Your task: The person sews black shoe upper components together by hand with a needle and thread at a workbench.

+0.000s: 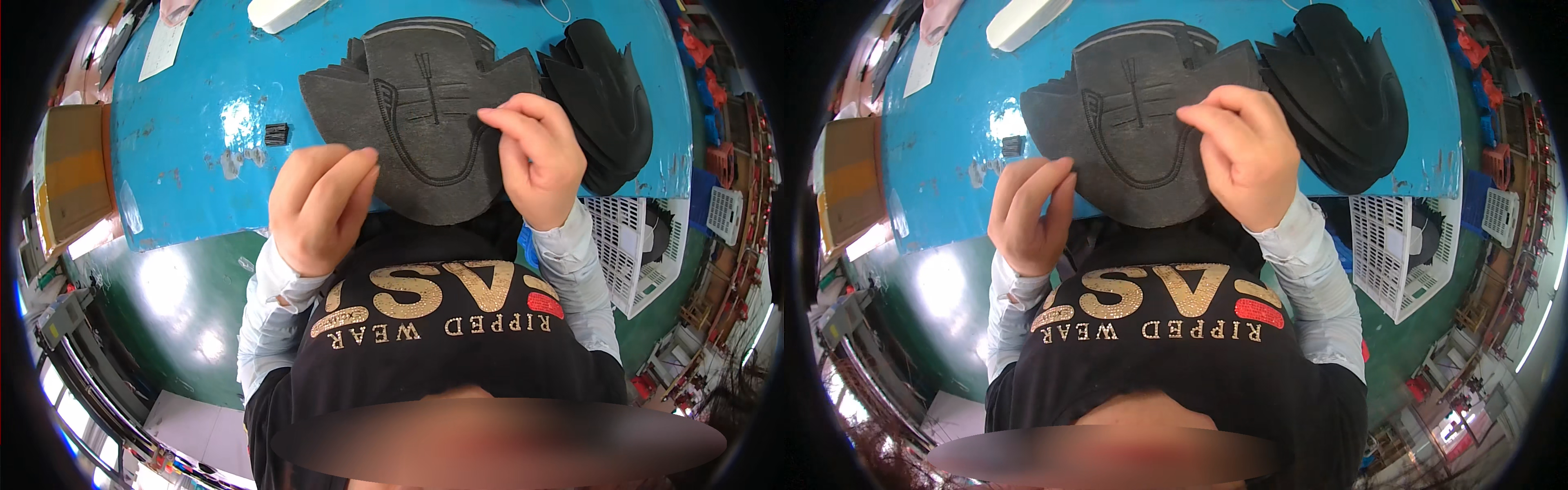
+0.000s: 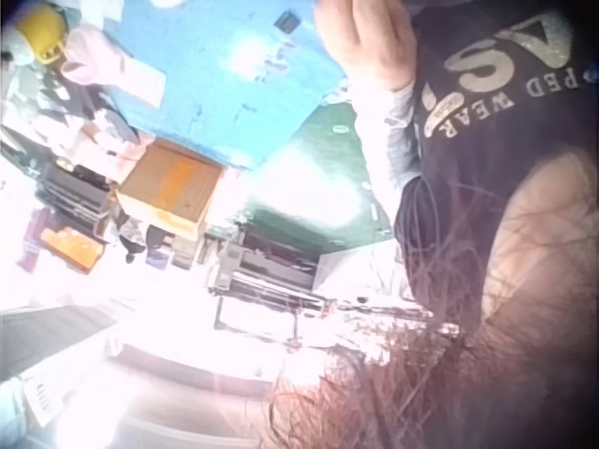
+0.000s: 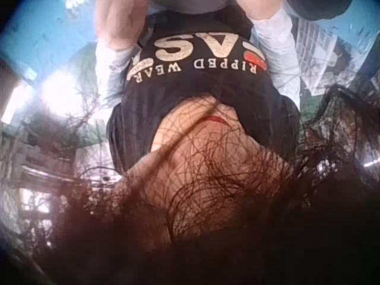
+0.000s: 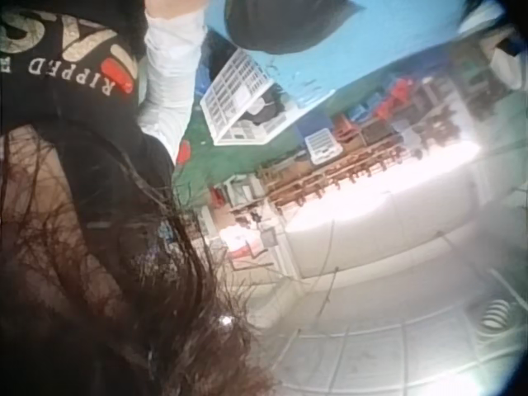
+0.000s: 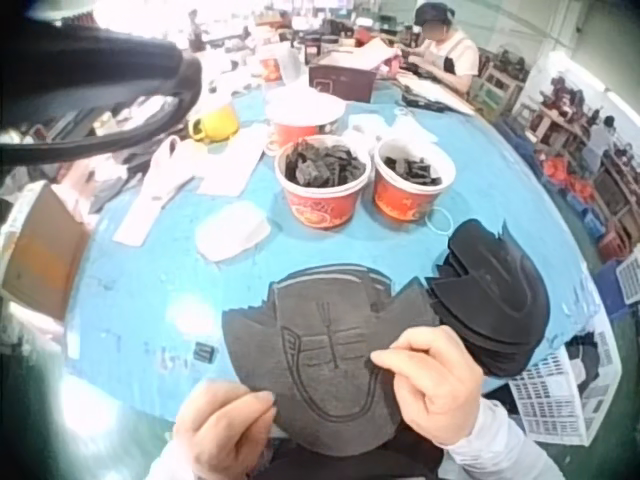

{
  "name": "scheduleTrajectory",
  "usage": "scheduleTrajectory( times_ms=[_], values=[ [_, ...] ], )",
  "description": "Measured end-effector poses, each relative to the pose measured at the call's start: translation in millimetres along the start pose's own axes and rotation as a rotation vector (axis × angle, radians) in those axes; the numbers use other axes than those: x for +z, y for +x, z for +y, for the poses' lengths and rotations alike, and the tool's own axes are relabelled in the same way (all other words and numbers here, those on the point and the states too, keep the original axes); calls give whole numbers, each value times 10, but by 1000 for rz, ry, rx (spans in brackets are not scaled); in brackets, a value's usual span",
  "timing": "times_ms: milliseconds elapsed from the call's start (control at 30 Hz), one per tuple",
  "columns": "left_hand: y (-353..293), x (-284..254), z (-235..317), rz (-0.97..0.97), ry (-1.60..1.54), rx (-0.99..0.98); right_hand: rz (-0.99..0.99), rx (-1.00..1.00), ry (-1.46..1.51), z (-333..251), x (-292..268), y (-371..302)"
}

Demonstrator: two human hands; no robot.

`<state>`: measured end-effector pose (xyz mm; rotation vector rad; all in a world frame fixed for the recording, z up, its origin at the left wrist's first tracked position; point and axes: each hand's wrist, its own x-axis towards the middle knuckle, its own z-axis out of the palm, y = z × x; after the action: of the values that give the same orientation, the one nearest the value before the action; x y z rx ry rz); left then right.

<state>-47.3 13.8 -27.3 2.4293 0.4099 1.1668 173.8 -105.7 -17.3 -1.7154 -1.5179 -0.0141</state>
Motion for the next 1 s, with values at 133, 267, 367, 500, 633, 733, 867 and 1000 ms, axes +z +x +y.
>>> scheduleTrajectory(
  times_ms=[133, 267, 367, 500, 633, 733, 867, 1000],
  values=[
    [-273, -116, -60, 29, 209, -114, -4, -98, -43, 67, 59, 2],
    [-500, -161, -168, -122, 319, -251, -24, -125, -74, 99, 83, 18],
    [-499, -135, -231, -199, 337, -254, -17, -146, -101, 119, 102, 27],
    [-416, -148, -209, -166, 310, -252, -37, -135, -121, 114, 126, 27],
    [-493, -186, -232, -82, 313, -282, -14, -82, -107, 66, 91, 36],
    [-482, -227, -369, 83, 278, -350, 28, -58, -95, 106, 72, -5],
    [-264, -361, -487, -81, 360, -277, 24, -49, -76, 114, 93, -16],
    [-196, -385, -676, -283, 386, -168, 42, -58, -75, 111, 116, -15]
  ],
)
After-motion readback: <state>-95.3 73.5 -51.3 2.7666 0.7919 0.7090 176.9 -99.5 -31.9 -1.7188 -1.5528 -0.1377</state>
